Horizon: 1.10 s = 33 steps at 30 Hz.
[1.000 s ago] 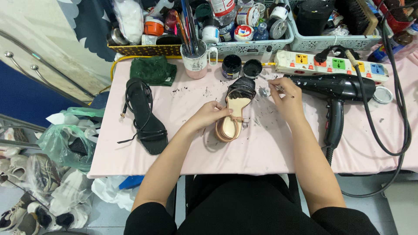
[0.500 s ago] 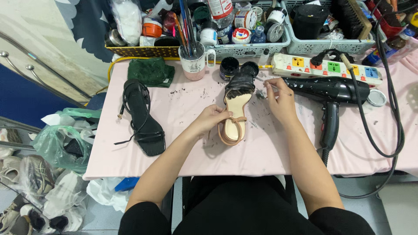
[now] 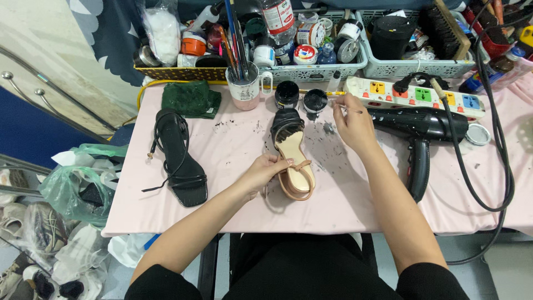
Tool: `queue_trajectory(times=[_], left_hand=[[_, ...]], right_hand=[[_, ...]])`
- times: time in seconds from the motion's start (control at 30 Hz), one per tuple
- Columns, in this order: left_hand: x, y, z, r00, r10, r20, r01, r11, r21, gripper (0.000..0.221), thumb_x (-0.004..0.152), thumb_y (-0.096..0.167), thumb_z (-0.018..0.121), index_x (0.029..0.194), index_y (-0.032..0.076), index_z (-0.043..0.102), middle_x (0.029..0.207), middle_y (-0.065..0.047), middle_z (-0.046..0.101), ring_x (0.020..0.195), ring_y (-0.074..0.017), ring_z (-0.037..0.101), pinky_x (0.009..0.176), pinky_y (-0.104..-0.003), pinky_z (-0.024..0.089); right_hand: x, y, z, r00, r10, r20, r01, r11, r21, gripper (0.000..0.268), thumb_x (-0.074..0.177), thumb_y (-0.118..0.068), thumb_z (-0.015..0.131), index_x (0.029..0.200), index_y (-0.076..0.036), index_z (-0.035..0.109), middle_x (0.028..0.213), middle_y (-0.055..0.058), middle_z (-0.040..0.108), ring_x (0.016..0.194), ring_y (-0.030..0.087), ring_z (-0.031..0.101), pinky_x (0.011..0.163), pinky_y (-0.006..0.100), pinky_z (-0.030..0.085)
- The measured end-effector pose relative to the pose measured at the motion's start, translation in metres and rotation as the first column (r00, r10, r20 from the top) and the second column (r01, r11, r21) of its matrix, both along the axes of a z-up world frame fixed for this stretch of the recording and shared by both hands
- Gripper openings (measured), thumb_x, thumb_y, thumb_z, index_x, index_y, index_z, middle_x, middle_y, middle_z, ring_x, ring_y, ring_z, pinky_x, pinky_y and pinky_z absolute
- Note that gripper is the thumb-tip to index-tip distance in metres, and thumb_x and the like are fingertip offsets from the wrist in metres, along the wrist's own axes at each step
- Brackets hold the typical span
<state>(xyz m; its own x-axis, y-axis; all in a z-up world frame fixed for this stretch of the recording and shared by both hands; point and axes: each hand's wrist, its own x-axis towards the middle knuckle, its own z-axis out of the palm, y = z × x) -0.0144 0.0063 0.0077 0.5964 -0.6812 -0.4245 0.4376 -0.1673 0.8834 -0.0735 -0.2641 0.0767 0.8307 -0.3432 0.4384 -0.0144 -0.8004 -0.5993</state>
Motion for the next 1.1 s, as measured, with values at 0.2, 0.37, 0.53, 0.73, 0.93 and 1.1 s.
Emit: queue_trajectory(times=[0.2,0.37,0.53,0.73,0.93,1.1], left_hand=[[-0.001,-0.015,0.004,1.000,-0.008,0.003,0.008,0.996,0.085,0.054,0.089,0.038,0.075,0.119,-0.004,0.063,0.095,-0.007,0.072,0.076,-0.0088,0.063,0.066,-0.022,0.047],[0.000,-0.019,0.001,0.995,-0.099,0.006,0.099,0.995,0.016,0.048,0.090,0.037,0.075,0.112,-0.004,0.066,0.090,-0.005,0.073,0.074,-0.0082,0.064,0.065,-0.022,0.047],[0.007,-0.017,-0.004,0.988,-0.152,-0.005,0.152,0.985,0.081,0.038,0.091,0.039,0.072,0.103,0.003,0.070,0.082,0.000,0.069,0.065,-0.0056,0.055,0.055,-0.021,0.039],[0.012,-0.009,0.001,0.976,-0.204,-0.073,0.208,0.977,0.049,0.036,0.093,0.040,0.071,0.096,0.005,0.071,0.073,0.001,0.066,0.058,-0.0062,0.053,0.050,-0.021,0.040],[0.014,-0.009,0.013,0.967,-0.249,-0.059,0.254,0.963,0.089,0.039,0.093,0.043,0.068,0.100,0.005,0.071,0.076,0.002,0.068,0.062,-0.0055,0.057,0.053,-0.021,0.045],[0.010,-0.007,0.013,0.970,-0.241,-0.020,0.242,0.970,0.041,0.048,0.094,0.044,0.069,0.110,0.000,0.068,0.086,-0.003,0.071,0.071,-0.0074,0.063,0.063,-0.022,0.051]], right_hand=[[-0.005,0.004,0.006,0.995,0.023,-0.099,-0.011,0.992,0.125,0.014,0.094,-0.012,0.065,0.104,-0.004,0.058,0.104,0.012,0.066,0.076,0.031,0.067,0.069,0.040,0.054],[-0.022,0.004,0.003,0.982,0.182,-0.057,-0.191,0.946,-0.263,0.022,0.087,-0.007,0.072,0.108,-0.007,0.069,0.104,0.010,0.069,0.100,0.031,0.061,0.084,0.043,0.053],[-0.025,0.001,-0.002,0.979,0.193,-0.058,-0.201,0.905,-0.376,0.035,0.083,0.001,0.066,0.115,-0.011,0.075,0.107,0.009,0.071,0.101,0.031,0.064,0.091,0.042,0.054],[-0.095,-0.040,-0.005,0.833,-0.535,-0.140,0.450,0.804,-0.390,0.041,0.087,-0.029,0.086,0.110,-0.003,0.065,0.112,0.021,0.068,0.105,0.040,0.064,0.084,0.052,0.052],[-0.153,-0.098,-0.043,0.778,-0.592,-0.210,0.554,0.805,-0.214,0.074,0.079,-0.032,0.093,0.122,0.007,0.047,0.106,0.026,0.067,0.094,0.042,0.068,0.080,0.048,0.055],[-0.162,-0.116,-0.061,0.800,-0.558,-0.219,0.553,0.828,-0.092,0.083,0.072,-0.035,0.098,0.117,0.012,0.048,0.095,0.027,0.068,0.082,0.036,0.070,0.072,0.041,0.056]])
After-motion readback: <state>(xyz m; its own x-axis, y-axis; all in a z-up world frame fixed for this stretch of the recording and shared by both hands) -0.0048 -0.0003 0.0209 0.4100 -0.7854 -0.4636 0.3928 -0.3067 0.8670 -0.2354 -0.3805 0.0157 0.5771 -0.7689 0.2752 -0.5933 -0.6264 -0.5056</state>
